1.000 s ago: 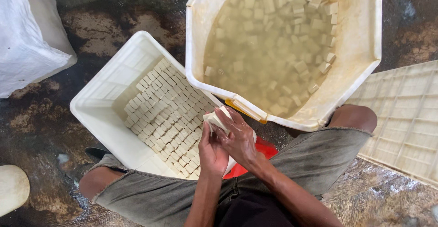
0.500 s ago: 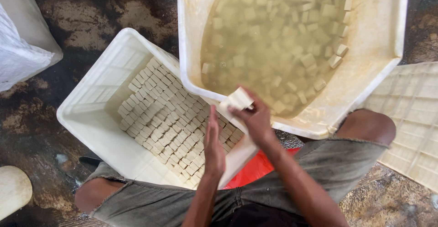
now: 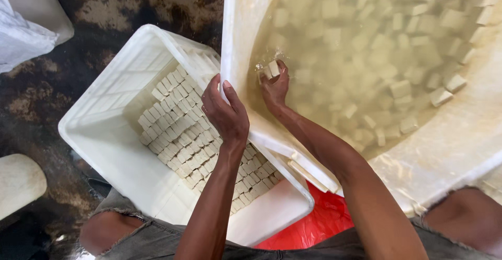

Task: The person sits on the floor between large plastic bins, one filled with water and floating tofu cubes and another holding tofu arranged in rows. They repeatedly pick tofu pieces from the water bin, sometimes gathering a few in the hands, and place and arrange them in neat rows in the other bin.

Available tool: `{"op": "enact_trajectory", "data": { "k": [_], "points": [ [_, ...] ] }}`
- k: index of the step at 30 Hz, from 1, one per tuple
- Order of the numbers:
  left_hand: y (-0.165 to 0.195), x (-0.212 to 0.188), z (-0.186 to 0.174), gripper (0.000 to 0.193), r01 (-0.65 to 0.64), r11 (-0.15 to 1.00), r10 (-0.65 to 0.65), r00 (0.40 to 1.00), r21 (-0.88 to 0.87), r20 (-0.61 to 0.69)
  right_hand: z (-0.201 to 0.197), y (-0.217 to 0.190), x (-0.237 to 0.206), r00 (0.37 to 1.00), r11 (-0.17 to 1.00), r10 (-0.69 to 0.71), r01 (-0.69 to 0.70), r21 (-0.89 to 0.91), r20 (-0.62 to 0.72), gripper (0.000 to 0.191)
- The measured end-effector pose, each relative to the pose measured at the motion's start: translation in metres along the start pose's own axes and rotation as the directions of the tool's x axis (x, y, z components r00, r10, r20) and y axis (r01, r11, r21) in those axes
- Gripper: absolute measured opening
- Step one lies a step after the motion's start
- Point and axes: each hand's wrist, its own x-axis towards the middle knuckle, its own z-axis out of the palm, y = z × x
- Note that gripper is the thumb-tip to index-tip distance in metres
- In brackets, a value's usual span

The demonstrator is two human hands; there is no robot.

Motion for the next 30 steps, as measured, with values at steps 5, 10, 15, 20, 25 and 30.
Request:
{"op": "enact_trajectory", "data": {
  "k": [5,10,15,20,25,30],
  "points": [
    [-0.009,0.004,0.010,0.039,0.063,0.998,-0.063,0.996,0.008,0.065,0.026,0.028,-0.002,0.997,0.999,-0.043,0.044,0.019,-0.068,0.081],
    [-0.021,0.009,0.016,0.044,0.096,0.995,-0.096,0.992,0.007,0.076,0.035,0.050,0.000,0.999,0.986,-0.016,0.024,0.162,-0.050,0.096],
    [-0.026,0.015,0.022,0.044,0.094,0.995,-0.095,0.994,0.017,0.053,0.045,0.066,0.018,0.996,0.929,0.026,-0.054,0.367,0.080,0.096],
    [-0.024,0.028,0.015,0.040,0.085,0.996,-0.084,0.996,-0.033,0.018,0.036,0.064,0.046,0.909,0.734,0.242,-0.401,0.549,0.340,0.068],
    [-0.033,0.035,-0.013,0.032,0.018,0.947,-0.067,0.988,-0.320,-0.141,-0.030,-0.021,0.055,0.755,0.436,0.160,-0.631,0.641,0.635,0.043],
    [-0.169,0.099,-0.027,0.023,0.202,0.943,-0.247,0.957,-0.263,-0.151,-0.069,-0.171,0.017,0.768,0.763,-0.041,-0.389,0.516,0.640,0.043]
  ]
}}
